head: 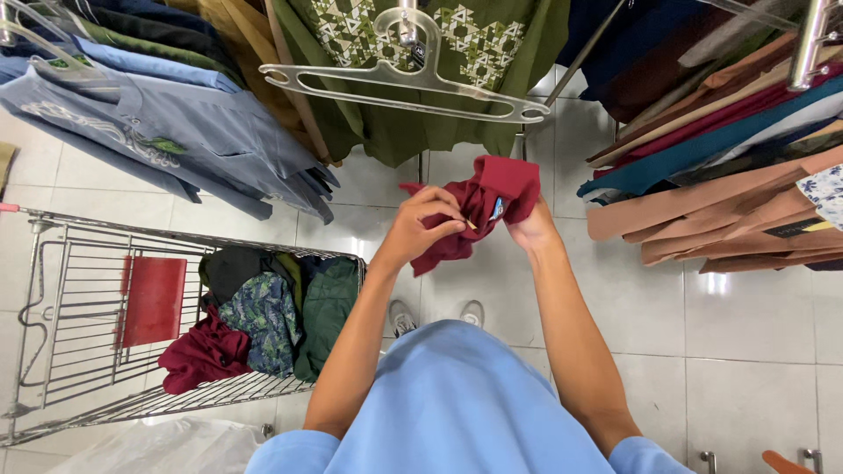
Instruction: The person takes a maroon shirt and a patterned blue shirt from a shopping cart, places them on hangers, and hangs them on a clothing rack.
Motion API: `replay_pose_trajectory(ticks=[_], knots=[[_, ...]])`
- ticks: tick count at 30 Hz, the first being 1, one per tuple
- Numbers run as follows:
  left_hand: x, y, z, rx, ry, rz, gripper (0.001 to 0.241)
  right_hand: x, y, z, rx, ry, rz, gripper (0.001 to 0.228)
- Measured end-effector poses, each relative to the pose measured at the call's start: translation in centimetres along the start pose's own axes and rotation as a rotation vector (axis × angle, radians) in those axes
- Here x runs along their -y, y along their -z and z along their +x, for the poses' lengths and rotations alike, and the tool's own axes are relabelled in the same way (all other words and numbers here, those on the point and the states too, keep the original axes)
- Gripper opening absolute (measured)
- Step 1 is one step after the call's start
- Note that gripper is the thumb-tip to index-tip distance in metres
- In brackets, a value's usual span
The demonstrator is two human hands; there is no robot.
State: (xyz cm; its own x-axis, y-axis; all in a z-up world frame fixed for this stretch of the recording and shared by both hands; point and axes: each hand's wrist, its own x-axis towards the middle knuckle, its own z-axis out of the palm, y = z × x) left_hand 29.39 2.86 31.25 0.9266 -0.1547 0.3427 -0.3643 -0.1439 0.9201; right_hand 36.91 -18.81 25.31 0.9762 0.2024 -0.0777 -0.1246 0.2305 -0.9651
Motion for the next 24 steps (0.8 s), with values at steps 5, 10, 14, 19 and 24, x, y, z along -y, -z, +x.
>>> replay_pose_trajectory(ticks=[5,10,14,19,24], knots=[[0.0,-1.7,-0.4,-0.043,-0.116,0.276,0.029,0.3,-0.1,0.9,-0.040,0.007,-0.153,0.022],[0.4,-4.3,-1.0,-0.163,-0.146,0.424,0.021,0.5,-1.1,2.0,-0.068,0.014,-0.301,0.031],[1.5,-5.9,-1.1,-0.350,0.016,0.276,0.021,0.8,-1.0,1.5,-0.186,0.118,-0.684,0.049],[0.9,-6.8,-0.4,-0.499,0.417,-0.160,0.013,4.9,-3.4,-4.2,-0.111,0.121,-0.528,0.005],[2.6,-6.4,-0.3,-0.378,0.357,-0.174,0.011,1.2,-2.5,-5.4,0.083,0.211,-0.592,0.037]])
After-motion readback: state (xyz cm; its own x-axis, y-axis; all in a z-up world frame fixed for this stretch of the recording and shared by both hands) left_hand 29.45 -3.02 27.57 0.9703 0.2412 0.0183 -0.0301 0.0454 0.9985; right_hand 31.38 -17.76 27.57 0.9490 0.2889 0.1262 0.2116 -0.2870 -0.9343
